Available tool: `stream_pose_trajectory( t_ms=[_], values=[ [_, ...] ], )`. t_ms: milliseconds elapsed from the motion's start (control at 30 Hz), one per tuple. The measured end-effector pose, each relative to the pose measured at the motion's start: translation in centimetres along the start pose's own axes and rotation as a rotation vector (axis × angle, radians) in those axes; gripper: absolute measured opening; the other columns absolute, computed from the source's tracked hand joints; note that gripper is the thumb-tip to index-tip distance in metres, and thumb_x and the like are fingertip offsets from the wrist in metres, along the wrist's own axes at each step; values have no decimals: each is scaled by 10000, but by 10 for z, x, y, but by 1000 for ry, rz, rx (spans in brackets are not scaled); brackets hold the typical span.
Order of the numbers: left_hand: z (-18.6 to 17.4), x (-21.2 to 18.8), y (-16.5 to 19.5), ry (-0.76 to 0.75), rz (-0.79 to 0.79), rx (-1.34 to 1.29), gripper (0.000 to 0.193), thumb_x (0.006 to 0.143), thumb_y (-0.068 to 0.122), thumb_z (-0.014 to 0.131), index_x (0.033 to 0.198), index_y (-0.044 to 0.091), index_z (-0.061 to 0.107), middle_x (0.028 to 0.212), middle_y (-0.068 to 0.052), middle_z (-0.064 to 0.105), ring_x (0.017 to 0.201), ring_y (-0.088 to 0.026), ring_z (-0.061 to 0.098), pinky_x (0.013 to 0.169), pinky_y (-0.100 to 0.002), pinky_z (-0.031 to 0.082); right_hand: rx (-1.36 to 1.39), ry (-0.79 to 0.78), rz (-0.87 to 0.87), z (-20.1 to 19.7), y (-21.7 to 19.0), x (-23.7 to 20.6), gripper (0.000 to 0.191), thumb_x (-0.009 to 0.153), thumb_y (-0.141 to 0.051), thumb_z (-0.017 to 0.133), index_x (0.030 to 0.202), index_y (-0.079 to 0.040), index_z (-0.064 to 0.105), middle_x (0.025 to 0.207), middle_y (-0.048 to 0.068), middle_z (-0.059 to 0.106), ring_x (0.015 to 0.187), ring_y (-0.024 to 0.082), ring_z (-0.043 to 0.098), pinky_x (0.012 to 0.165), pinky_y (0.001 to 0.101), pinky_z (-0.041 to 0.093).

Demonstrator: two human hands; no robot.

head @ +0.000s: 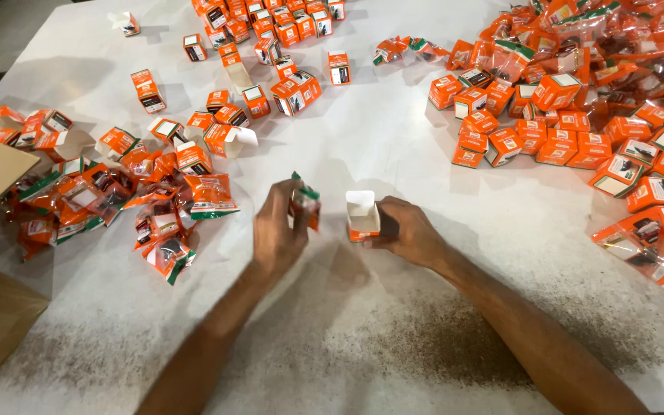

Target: The person picks small orange-wrapped product packets from a pile on the table and places them one at a time into small open cardboard boxes, folding the box flaps and setting finished boxes aside while other workers handle packets across the table.

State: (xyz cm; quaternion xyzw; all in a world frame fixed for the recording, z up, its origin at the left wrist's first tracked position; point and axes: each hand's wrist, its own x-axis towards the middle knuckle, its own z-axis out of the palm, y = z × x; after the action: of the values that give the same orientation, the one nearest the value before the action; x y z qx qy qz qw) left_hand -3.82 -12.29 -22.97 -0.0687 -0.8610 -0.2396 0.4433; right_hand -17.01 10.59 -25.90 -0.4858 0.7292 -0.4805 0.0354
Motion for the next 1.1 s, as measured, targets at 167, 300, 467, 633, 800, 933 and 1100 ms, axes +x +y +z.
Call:
stream_pose_trajectory(
  t_ms=[167, 300, 467, 633, 800, 933, 1100],
  values=[
    [7, -7, 37, 23, 498, 86, 380, 820, -27, 762, 1167, -1, 609, 1214, -245, 657, 1007, -350, 699, 803, -412, 601, -117, -9, 163, 8, -8, 0, 487, 645, -230, 957, 1011, -39, 697, 945, 133, 668, 897, 313, 658, 806, 438, 520],
    [17, -11, 36, -83, 547, 133, 507, 803, 64, 814, 1267, -30, 633, 1238, -193, 672, 1149, -348, 662, 972, -469, 594, -58, 42, -150, 10, -11, -2, 459, 699, -135, 865, 1107, -45, 675, 1027, 124, 685, 975, 350, 653, 853, 443, 535],
    [26, -21, 38, -189, 256, 91, 552, 835, 159, 816, 1311, -38, 619, 1203, -147, 700, 1315, -353, 546, 1122, -580, 387, -69, 32, -119, 11, -13, -2, 467, 683, -147, 890, 1079, -45, 664, 975, 127, 677, 947, 352, 652, 854, 455, 515],
    [35, -21, 41, -235, 191, 211, 458, 813, 179, 810, 1234, 62, 670, 1280, -108, 646, 1434, -419, 394, 1183, -708, 228, -86, 56, -168, 14, -14, -3, 524, 677, -135, 876, 1126, -28, 627, 1038, 139, 662, 1015, 368, 622, 894, 465, 503],
    [41, -19, 45, -196, 95, 184, 359, 864, 277, 759, 1156, 74, 715, 1532, -292, 356, 1494, -516, 225, 1169, -754, 173, -103, 24, -127, 14, -14, -5, 456, 748, -143, 874, 1121, -39, 633, 1020, 121, 672, 1013, 350, 627, 908, 452, 506],
    [47, -14, 47, -248, 42, 268, 303, 966, 318, 720, 1152, 78, 726, 1631, -315, 260, 1548, -502, 155, 1175, -768, 144, -78, 48, -150, 16, -15, -5, 466, 753, -119, 845, 1155, -29, 628, 1067, 130, 672, 1030, 353, 629, 917, 451, 508],
    [40, -14, 48, -233, -43, 102, 444, 914, 346, 726, 1240, 49, 680, 1463, -314, 409, 1425, -506, 290, 1117, -667, 281, -103, 43, -111, 15, -15, -5, 506, 730, -155, 872, 1151, -19, 628, 1065, 139, 669, 1024, 360, 632, 907, 454, 512]
  ],
)
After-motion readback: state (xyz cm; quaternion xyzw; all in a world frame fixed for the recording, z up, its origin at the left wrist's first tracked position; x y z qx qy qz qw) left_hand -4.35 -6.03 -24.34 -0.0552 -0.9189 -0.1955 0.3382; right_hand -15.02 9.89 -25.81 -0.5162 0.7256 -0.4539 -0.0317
